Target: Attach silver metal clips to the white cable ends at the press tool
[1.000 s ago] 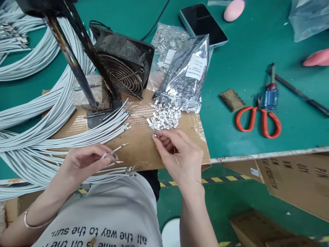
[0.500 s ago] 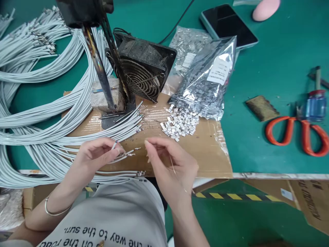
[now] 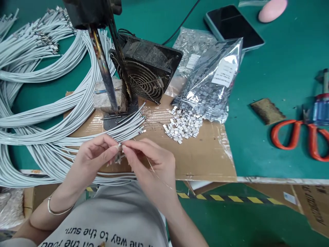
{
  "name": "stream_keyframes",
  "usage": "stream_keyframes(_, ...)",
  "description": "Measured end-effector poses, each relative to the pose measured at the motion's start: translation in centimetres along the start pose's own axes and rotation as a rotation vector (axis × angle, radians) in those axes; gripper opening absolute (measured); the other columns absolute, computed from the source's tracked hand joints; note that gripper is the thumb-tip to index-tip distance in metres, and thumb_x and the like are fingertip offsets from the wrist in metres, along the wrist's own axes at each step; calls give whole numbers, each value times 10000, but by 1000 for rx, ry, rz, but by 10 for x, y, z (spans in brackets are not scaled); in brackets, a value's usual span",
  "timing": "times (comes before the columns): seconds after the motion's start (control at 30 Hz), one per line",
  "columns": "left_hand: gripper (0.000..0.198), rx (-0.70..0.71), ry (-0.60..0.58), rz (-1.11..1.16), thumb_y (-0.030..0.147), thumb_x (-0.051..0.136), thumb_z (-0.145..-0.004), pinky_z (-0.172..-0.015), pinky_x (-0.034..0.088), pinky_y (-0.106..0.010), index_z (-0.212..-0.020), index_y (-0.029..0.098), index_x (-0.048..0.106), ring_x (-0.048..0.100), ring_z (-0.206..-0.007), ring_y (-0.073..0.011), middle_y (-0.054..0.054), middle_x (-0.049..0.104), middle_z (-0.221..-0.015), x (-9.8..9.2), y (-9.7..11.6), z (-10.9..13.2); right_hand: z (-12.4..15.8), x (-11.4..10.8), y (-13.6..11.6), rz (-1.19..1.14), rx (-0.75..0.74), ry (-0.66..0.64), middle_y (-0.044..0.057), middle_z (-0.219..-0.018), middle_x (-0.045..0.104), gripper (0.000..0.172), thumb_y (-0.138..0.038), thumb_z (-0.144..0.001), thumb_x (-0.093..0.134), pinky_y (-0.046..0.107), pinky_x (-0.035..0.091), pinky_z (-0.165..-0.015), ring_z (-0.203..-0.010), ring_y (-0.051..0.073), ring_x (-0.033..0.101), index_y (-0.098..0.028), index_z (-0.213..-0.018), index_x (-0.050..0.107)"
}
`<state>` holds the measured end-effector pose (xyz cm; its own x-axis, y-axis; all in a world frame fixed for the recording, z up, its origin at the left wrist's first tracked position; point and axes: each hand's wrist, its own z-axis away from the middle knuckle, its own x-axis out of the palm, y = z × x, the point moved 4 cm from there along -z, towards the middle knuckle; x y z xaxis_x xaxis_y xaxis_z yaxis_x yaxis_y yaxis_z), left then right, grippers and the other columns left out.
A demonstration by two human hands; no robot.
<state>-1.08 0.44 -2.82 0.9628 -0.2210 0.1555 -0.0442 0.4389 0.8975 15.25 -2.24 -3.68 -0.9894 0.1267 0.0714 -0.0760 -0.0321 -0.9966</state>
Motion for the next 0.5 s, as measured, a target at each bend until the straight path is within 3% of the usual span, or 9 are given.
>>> stream_keyframes(0.23, 140, 162, 78, -226, 168, 722, -976, -640, 485, -179, -843, 179, 679, 600, -685, -77, 29, 678, -756, 7, 9, 6, 0, 0, 0, -56, 55, 0, -37, -723, 708, 252, -132, -938, 754, 193, 470, -493, -570, 74, 585, -347, -999, 871)
stream_keyframes(0.5, 126, 259, 57, -467, 200, 683, -998, -560, 436, -226, -873, 200, 669, 550, -648, -105, 19, 660, -743, 10, 12, 11, -1, -12, -7, 5, 32, -77, -41, -742, 724, 298, -105, -932, 744, 177, 467, -502, -601, 77, 615, -367, -1000, 868)
